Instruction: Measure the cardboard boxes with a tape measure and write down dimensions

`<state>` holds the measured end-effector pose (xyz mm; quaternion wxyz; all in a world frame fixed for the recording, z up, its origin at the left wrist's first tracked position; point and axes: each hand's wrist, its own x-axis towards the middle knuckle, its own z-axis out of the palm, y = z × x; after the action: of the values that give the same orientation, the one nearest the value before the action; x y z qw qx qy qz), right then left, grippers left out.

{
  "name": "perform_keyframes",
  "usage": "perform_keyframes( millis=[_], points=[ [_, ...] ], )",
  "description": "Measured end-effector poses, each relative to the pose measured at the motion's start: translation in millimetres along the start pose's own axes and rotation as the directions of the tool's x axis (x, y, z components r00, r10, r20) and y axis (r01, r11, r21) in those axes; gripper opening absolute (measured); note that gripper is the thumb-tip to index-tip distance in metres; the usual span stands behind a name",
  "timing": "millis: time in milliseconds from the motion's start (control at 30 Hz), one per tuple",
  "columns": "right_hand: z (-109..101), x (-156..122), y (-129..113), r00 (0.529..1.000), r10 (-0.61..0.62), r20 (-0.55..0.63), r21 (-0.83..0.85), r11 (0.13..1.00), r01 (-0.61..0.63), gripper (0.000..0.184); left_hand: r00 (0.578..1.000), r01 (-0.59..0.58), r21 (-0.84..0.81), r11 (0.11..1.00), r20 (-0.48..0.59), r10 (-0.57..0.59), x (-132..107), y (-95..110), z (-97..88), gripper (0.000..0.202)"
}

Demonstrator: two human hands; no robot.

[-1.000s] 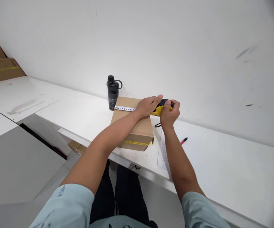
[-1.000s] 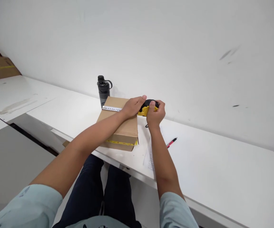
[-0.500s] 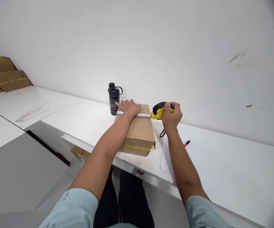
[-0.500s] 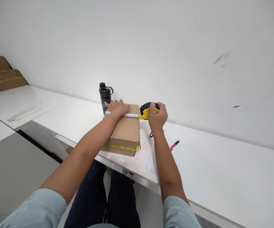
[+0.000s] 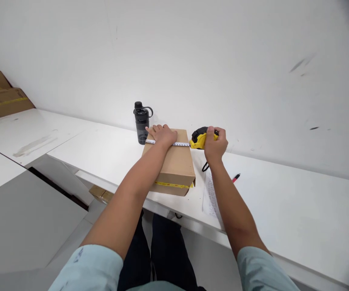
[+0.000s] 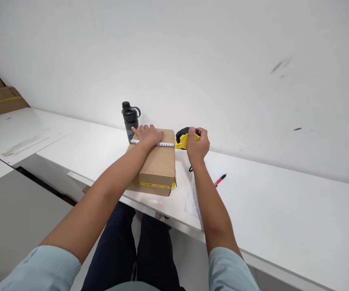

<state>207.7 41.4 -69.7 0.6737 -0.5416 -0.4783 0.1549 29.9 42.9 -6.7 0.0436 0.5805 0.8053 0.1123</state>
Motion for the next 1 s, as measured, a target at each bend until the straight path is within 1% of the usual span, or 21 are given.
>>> perform_keyframes(
  millis=[167, 267, 333, 433, 500, 600, 667, 833, 933, 1000],
  points=[
    [-1.7, 4.2, -1.7, 0.999, 0.009, 0.044, 0.039, 0.999, -0.01, 0.061, 1.0, -0.007, 0.013, 1.0, -0.014, 0.007, 1.1, 1.8, 2.6, 0.07],
    [-2.1, 8.1, -1.1, 0.994, 0.075, 0.083, 0.104, 0.991, -0.083, 0.063, 1.0, -0.003, -0.001, 1.0, -0.008, 0.003, 0.3, 2.8, 2.3, 0.07],
    [-2.3, 11.2, 0.5, 0.992, 0.101, 0.078, 0.14, 0.984, -0.111, 0.063, 1.0, 0.001, -0.01, 1.0, -0.009, -0.001, -0.8, 3.6, 1.7, 0.069],
    [-3.6, 15.5, 3.1, 0.998, 0.059, 0.01, 0.157, 0.986, -0.059, 0.063, 1.0, -0.003, -0.007, 1.0, -0.004, 0.003, -1.7, 4.4, 1.8, 0.068],
    [-5.1, 17.3, 3.3, 1.0, 0.026, -0.014, 0.146, 0.989, -0.023, 0.064, 1.0, -0.007, -0.009, 1.0, -0.001, 0.007, -1.6, 4.5, 2.5, 0.069],
    [-7.7, 17.5, -0.1, 1.0, 0.001, 0.015, 0.142, 0.99, -0.003, 0.066, 1.0, -0.017, -0.015, 1.0, -0.007, 0.017, -1.5, 4.0, 3.1, 0.071],
    [-8.8, 15.8, -4.4, 0.999, -0.039, 0.028, 0.154, 0.987, 0.035, 0.066, 1.0, -0.017, -0.012, 1.0, -0.005, 0.017, -1.8, 3.4, 2.6, 0.07],
    [-9.6, 14.1, -11.6, 0.989, -0.145, -0.005, 0.157, 0.977, 0.144, 0.066, 1.0, -0.027, -0.023, 0.999, 0.008, 0.027, -2.5, 0.8, 1.1, 0.067],
    [-16.3, 25.0, -3.6, 0.985, -0.17, -0.042, 0.146, 0.974, 0.174, 0.065, 1.0, -0.03, -0.013, 0.999, 0.004, 0.03, -1.8, -0.8, 1.2, 0.068],
    [-26.2, 38.0, 7.9, 0.988, -0.132, -0.085, 0.139, 0.98, 0.143, 0.064, 0.999, -0.037, -0.013, 0.999, 0.014, 0.037, -1.5, -1.1, 0.8, 0.068]
  ],
)
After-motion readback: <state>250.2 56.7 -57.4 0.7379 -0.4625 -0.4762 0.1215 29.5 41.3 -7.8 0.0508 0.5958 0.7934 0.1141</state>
